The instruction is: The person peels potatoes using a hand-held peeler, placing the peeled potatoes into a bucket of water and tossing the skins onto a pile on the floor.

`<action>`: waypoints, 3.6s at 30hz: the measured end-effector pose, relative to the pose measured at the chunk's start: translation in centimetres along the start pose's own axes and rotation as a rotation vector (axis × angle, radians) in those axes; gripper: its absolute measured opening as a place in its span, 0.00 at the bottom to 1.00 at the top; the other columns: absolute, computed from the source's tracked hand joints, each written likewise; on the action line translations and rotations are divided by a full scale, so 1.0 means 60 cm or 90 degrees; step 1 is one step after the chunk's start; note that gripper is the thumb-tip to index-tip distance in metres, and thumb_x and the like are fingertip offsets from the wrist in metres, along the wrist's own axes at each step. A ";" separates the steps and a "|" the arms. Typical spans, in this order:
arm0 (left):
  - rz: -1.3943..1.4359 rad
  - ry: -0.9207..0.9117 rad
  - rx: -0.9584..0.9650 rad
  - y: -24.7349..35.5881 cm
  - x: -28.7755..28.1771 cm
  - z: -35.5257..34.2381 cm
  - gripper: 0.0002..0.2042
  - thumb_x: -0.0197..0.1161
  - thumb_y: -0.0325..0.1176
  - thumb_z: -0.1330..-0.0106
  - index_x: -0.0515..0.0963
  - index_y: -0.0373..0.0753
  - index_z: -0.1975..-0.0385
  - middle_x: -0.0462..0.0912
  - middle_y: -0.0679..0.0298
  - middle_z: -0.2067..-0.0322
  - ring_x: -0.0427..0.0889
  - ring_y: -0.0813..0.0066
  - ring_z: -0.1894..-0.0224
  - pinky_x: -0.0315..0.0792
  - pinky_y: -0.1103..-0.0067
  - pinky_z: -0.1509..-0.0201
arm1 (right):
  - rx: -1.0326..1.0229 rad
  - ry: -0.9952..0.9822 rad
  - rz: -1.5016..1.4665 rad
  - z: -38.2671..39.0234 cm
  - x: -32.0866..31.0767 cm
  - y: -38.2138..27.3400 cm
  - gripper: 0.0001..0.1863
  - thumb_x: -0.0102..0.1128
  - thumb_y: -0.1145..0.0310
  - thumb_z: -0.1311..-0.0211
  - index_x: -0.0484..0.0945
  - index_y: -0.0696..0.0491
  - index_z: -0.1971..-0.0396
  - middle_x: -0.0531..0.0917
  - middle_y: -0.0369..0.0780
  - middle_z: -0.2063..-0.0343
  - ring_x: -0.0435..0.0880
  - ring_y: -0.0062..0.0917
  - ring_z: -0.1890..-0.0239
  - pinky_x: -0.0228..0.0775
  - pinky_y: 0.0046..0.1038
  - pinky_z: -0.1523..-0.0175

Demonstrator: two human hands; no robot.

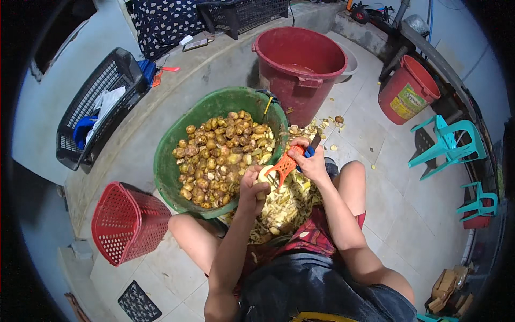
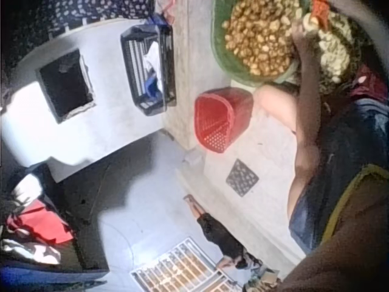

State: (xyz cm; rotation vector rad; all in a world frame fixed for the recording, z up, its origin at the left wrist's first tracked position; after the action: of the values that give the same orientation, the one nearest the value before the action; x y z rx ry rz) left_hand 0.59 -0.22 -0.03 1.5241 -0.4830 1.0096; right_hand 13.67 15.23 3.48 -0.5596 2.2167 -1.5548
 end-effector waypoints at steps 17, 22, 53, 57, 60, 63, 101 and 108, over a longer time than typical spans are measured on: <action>-0.039 -0.053 -0.041 0.001 0.003 0.000 0.31 0.70 0.22 0.50 0.66 0.31 0.44 0.77 0.61 0.56 0.77 0.81 0.66 0.72 0.87 0.70 | 0.081 0.030 0.054 -0.028 -0.027 0.018 0.07 0.68 0.74 0.46 0.81 0.60 0.69 0.83 0.34 0.74 0.80 0.17 0.69 0.71 0.21 0.60; -0.033 -0.022 -0.027 0.001 0.007 0.002 0.33 0.74 0.29 0.48 0.64 0.30 0.43 0.77 0.62 0.58 0.76 0.83 0.69 0.70 0.89 0.72 | 0.020 -0.003 0.041 -0.010 -0.013 -0.003 0.08 0.69 0.73 0.47 0.81 0.59 0.69 0.83 0.35 0.70 0.80 0.18 0.65 0.71 0.24 0.57; -0.044 -0.023 -0.055 0.007 0.004 -0.003 0.37 0.75 0.31 0.50 0.63 0.29 0.40 0.76 0.61 0.53 0.79 0.79 0.61 0.76 0.87 0.63 | 0.078 -0.039 -0.065 -0.007 -0.009 0.009 0.15 0.74 0.66 0.48 0.80 0.58 0.66 0.80 0.32 0.71 0.76 0.15 0.69 0.68 0.20 0.62; -0.104 -0.044 -0.042 0.004 0.000 -0.001 0.38 0.77 0.31 0.53 0.64 0.29 0.42 0.77 0.61 0.54 0.79 0.79 0.59 0.76 0.87 0.61 | 0.044 -0.052 0.015 -0.002 -0.003 -0.012 0.12 0.73 0.70 0.49 0.80 0.59 0.68 0.82 0.33 0.71 0.78 0.16 0.67 0.70 0.21 0.58; -0.057 -0.082 -0.046 -0.003 0.005 0.004 0.38 0.78 0.30 0.54 0.65 0.30 0.43 0.78 0.62 0.55 0.79 0.79 0.58 0.76 0.86 0.61 | 0.109 0.046 0.108 -0.029 -0.038 0.019 0.10 0.70 0.72 0.48 0.81 0.60 0.68 0.83 0.35 0.74 0.79 0.16 0.71 0.72 0.22 0.62; -0.040 -0.083 -0.018 0.008 0.005 -0.002 0.37 0.79 0.31 0.54 0.66 0.32 0.44 0.78 0.62 0.56 0.79 0.79 0.59 0.75 0.86 0.61 | 0.074 0.051 0.024 -0.033 -0.038 0.029 0.07 0.68 0.74 0.48 0.82 0.59 0.69 0.83 0.35 0.73 0.80 0.18 0.70 0.73 0.22 0.60; -0.023 -0.028 0.067 0.001 0.019 0.001 0.31 0.74 0.25 0.50 0.64 0.37 0.47 0.76 0.62 0.56 0.78 0.81 0.62 0.75 0.88 0.68 | 0.141 0.063 -0.030 -0.018 -0.016 0.025 0.12 0.74 0.71 0.51 0.81 0.59 0.69 0.82 0.36 0.68 0.79 0.19 0.63 0.71 0.23 0.56; 0.022 -0.009 0.025 -0.011 -0.001 0.002 0.37 0.75 0.34 0.49 0.59 0.38 0.41 0.73 0.62 0.51 0.74 0.84 0.64 0.69 0.90 0.69 | 0.018 0.044 0.040 -0.002 0.002 0.002 0.14 0.75 0.69 0.51 0.81 0.60 0.67 0.84 0.36 0.68 0.81 0.19 0.64 0.73 0.23 0.55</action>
State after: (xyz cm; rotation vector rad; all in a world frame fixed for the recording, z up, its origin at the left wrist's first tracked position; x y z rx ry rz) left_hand 1.13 -0.20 -0.45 1.5641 -0.5043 1.0413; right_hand 13.48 15.30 3.43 -0.4298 2.2358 -1.5932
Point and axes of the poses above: each hand's wrist, its own z-axis away from the middle knuckle, its own x-axis out of the palm, y = z × x, the point moved 1 cm from there along -z, towards the middle knuckle
